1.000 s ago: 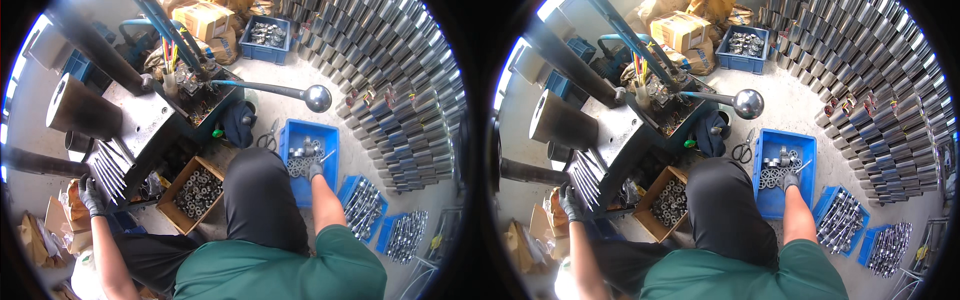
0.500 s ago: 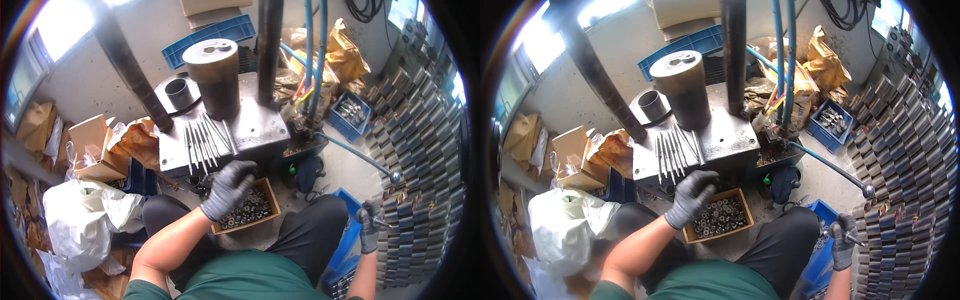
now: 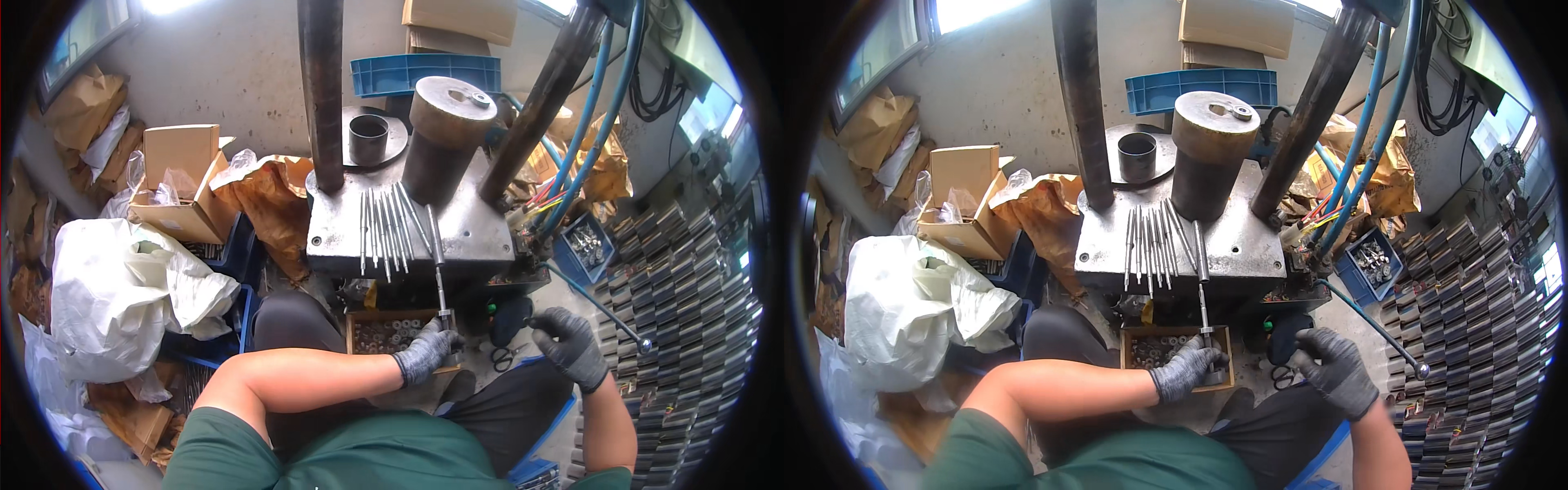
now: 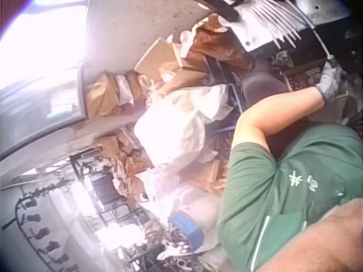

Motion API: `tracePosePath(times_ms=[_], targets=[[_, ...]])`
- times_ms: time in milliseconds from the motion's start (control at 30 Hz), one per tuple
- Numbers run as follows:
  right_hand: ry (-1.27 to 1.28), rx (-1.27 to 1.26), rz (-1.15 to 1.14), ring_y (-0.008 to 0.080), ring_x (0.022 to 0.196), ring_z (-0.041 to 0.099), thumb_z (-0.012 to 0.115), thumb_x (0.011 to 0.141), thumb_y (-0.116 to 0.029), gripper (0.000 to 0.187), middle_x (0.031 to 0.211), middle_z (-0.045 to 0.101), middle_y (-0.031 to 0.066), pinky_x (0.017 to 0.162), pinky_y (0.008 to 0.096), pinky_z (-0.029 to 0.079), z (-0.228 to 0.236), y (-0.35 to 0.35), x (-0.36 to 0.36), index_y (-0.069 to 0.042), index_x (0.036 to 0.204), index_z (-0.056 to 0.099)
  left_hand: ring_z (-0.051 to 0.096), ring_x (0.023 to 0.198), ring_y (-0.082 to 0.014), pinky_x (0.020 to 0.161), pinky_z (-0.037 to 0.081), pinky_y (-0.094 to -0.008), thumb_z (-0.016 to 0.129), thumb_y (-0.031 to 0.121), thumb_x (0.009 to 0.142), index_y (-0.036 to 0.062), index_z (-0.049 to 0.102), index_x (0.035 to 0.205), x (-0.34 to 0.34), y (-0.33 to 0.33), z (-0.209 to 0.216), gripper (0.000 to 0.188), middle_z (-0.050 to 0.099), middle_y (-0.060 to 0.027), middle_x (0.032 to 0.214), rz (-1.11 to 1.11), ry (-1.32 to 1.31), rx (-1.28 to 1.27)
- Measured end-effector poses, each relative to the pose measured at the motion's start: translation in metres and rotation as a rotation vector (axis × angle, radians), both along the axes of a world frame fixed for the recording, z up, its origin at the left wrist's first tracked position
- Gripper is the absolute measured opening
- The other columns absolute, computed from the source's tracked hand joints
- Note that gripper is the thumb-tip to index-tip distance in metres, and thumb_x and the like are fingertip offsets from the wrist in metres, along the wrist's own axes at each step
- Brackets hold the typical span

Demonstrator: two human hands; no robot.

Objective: Operating a manual press to assemble metal washers and components onto a rod.

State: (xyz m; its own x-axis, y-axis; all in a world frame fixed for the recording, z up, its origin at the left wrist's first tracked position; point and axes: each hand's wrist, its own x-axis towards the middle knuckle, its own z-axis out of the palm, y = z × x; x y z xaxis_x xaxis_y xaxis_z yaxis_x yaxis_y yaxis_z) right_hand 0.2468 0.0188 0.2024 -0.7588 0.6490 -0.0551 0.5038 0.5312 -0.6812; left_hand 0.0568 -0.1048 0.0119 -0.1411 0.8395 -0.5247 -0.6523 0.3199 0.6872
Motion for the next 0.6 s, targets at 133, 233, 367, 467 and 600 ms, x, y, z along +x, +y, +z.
tracePosePath(times_ms=[133,233,367,467,600], targets=[[0.020,0.646,0.185,0.0353,0.088,0.066,0.075,0.078,-0.001,0.021,0.089,0.067,0.0156,0.080,0.0434,0.053,0.038,0.031,0.033,-0.004,0.098,0.067,0.071,0.086,-0.0180,0.067,0.061,-0.0329,0.063,0.010,0.098,0.0117,0.055,0.124,0.006,-0.005,-0.003,0.027,0.071,-0.0063,0.098,-0.104,0.095,-0.004],[-0.119,0.741,0.128,0.0358,0.085,0.063,0.076,0.077,-0.004,0.015,0.084,0.065,0.0148,0.080,0.0449,0.051,0.064,0.046,0.053,-0.003,0.088,0.066,0.071,0.084,-0.0191,0.067,0.061,-0.0348,0.062,0.008,0.098,0.0122,0.055,0.124,0.005,0.007,-0.004,0.027,0.071,-0.0070,0.097,-0.081,0.004,-0.090],[-0.332,0.700,0.058,0.0350,0.081,0.063,0.076,0.079,-0.008,0.013,0.082,0.065,0.0156,0.077,0.0436,0.051,0.082,0.052,0.067,-0.001,0.089,0.070,0.071,0.084,-0.0218,0.067,0.062,-0.0378,0.060,0.006,0.098,0.0134,0.055,0.120,-0.006,0.021,-0.008,0.023,0.070,-0.0082,0.097,0.020,-0.033,-0.058],[-0.392,0.590,0.018,0.0345,0.080,0.064,0.076,0.080,-0.012,0.020,0.083,0.065,0.0159,0.076,0.0449,0.052,0.088,0.055,0.073,0.000,0.095,0.073,0.071,0.082,-0.0245,0.066,0.062,-0.0388,0.060,0.007,0.099,0.0139,0.053,0.117,-0.014,0.028,-0.007,0.020,0.068,-0.0080,0.095,0.042,-0.035,-0.036],[-0.405,0.436,-0.053,0.0357,0.087,0.069,0.076,0.082,-0.017,0.031,0.091,0.069,0.0188,0.080,0.0434,0.056,0.093,0.063,0.080,0.000,0.107,0.074,0.070,0.076,-0.0259,0.063,0.062,-0.0416,0.061,0.015,0.101,0.0146,0.051,0.114,-0.025,0.040,0.001,0.016,0.066,-0.0083,0.092,0.109,-0.104,-0.035]])
